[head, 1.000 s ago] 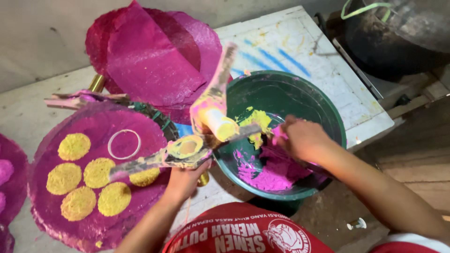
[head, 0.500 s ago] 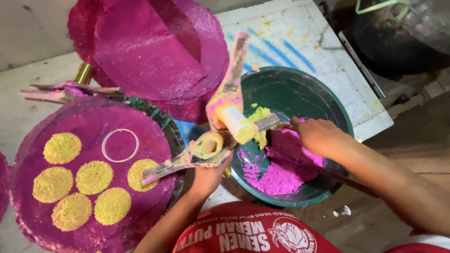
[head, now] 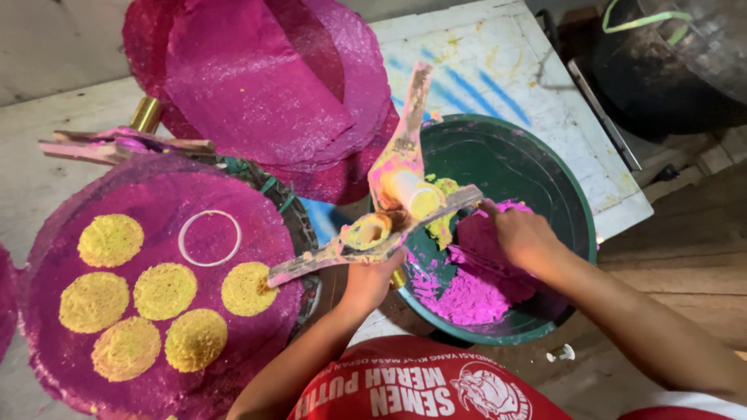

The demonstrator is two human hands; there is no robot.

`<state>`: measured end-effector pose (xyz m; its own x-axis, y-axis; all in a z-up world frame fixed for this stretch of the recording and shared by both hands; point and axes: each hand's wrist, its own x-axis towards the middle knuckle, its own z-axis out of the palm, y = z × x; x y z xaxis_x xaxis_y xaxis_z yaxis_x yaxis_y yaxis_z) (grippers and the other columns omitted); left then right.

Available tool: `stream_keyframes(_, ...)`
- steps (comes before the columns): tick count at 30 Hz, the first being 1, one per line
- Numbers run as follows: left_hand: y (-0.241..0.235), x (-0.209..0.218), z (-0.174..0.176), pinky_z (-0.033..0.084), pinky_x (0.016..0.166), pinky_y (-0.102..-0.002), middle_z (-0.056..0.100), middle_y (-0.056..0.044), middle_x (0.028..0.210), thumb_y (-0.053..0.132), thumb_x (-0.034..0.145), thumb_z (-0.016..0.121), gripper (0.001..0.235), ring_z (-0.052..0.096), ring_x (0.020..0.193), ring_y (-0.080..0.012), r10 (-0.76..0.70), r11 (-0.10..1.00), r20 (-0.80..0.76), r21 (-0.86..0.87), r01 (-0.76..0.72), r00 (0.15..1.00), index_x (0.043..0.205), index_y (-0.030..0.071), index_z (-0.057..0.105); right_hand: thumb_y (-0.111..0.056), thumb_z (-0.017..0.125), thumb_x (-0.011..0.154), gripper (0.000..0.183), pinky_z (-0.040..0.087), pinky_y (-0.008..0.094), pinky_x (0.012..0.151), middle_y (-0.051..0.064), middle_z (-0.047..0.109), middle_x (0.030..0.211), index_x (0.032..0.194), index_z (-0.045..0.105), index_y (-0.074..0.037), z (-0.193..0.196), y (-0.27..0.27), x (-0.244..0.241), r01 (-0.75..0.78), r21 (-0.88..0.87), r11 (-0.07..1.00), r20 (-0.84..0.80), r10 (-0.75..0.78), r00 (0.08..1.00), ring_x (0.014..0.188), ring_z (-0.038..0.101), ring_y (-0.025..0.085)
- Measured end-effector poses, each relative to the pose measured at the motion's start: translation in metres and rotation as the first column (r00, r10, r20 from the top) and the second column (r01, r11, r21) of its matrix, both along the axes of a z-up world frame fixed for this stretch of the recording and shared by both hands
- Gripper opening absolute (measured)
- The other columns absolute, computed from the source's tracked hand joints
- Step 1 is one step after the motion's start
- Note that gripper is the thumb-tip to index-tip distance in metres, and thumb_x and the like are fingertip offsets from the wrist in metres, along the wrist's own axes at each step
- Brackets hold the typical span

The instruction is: The person is using a wooden tool to scoop colorful dough from a bucket and shape it into circular crackers on a purple base.

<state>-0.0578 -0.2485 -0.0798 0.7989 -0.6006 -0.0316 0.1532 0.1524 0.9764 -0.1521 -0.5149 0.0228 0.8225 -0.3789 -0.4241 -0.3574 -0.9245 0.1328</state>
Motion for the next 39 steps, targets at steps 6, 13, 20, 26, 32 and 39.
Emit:
stream_keyframes(6, -0.007, 0.002, 0.007, 0.054, 0.079, -0.032, 0.068, -0.005, 0.099, 0.005, 0.086, 0.071, 0.027, 0.065, 0.089, -0.0172, 0.038, 0.992, -0.194, -0.111, -0.061, 0.980, 0.112, 0.001, 0.064, -0.005, 0.044, 0.087, 0.067, 0.055, 0.052, 0.069, 0.023, 0.070, 0.083, 0.154, 0.040, -0.012, -0.037, 0.013, -0.028, -0.076, 0.182, 0.980, 0.177, 0.043, 0.983, 0.078, 0.071, 0.039)
stream_keyframes(13, -0.017, 0.008, -0.009, 0.053, 0.079, -0.034, 0.069, -0.010, 0.100, 0.007, 0.087, 0.075, 0.031, 0.065, 0.089, -0.0198, 0.034, 0.991, -0.312, -0.114, -0.073, 0.949, 0.116, -0.002, 0.065, -0.004, 0.053, 0.083, 0.063, 0.055, 0.049, 0.071, 0.024, 0.071, 0.096, 0.143, 0.058, -0.022, -0.043, 0.043, -0.048, -0.038, 0.268, 0.963, 0.111, 0.009, 0.994, 0.083, 0.071, 0.038)
stream_keyframes(20, 0.064, 0.080, 0.018, 0.054, 0.095, -0.038, 0.069, -0.011, 0.118, 0.022, 0.089, 0.071, 0.041, 0.067, 0.107, -0.0233, 0.204, 0.844, -0.556, -0.317, -0.432, 0.806, 0.124, 0.004, 0.061, -0.020, 0.058, 0.099, 0.039, 0.039, 0.027, 0.047, 0.002, 0.060, 0.065, 0.136, 0.071, -0.017, 0.083, 0.014, -0.098, 0.143, 0.772, 0.619, 0.067, -0.303, 0.950, 0.053, 0.047, 0.009)
stream_keyframes(26, 0.110, 0.082, 0.079, 0.055, 0.093, -0.037, 0.071, -0.010, 0.116, 0.021, 0.085, 0.073, 0.041, 0.069, 0.106, -0.0223, 0.090, 0.988, 0.126, 0.117, -0.105, 0.988, 0.122, 0.005, 0.063, -0.020, 0.056, 0.097, 0.046, 0.034, 0.027, 0.039, 0.002, 0.057, 0.062, 0.141, 0.062, -0.008, 0.143, 0.048, -0.096, 0.211, 0.948, 0.239, -0.150, -0.253, 0.956, 0.045, 0.045, 0.009)
stream_keyframes(32, 0.167, 0.036, 0.121, 0.056, 0.091, -0.036, 0.073, -0.008, 0.113, 0.019, 0.082, 0.075, 0.042, 0.070, 0.104, -0.0214, -0.235, 0.908, 0.438, 0.417, 0.035, 0.868, 0.121, 0.007, 0.066, -0.022, 0.059, 0.103, 0.032, 0.052, 0.024, 0.060, -0.003, 0.075, 0.087, 0.129, 0.075, -0.012, 0.160, 0.173, -0.005, -0.494, 0.721, 0.486, 0.363, 0.341, 0.867, 0.071, 0.066, 0.005)
stream_keyframes(39, 0.274, 0.013, 0.113, 0.057, 0.088, -0.035, 0.076, -0.006, 0.110, 0.017, 0.078, 0.078, 0.043, 0.072, 0.102, -0.0203, -0.211, 0.877, 0.312, 0.480, 0.038, 0.926, 0.119, 0.008, 0.070, -0.018, 0.062, 0.077, 0.034, 0.054, 0.034, 0.057, 0.009, 0.065, 0.086, 0.109, 0.064, -0.005, 0.155, 0.314, 0.005, -0.869, -0.445, 0.215, 0.269, 0.958, 0.099, 0.071, 0.068, 0.023)
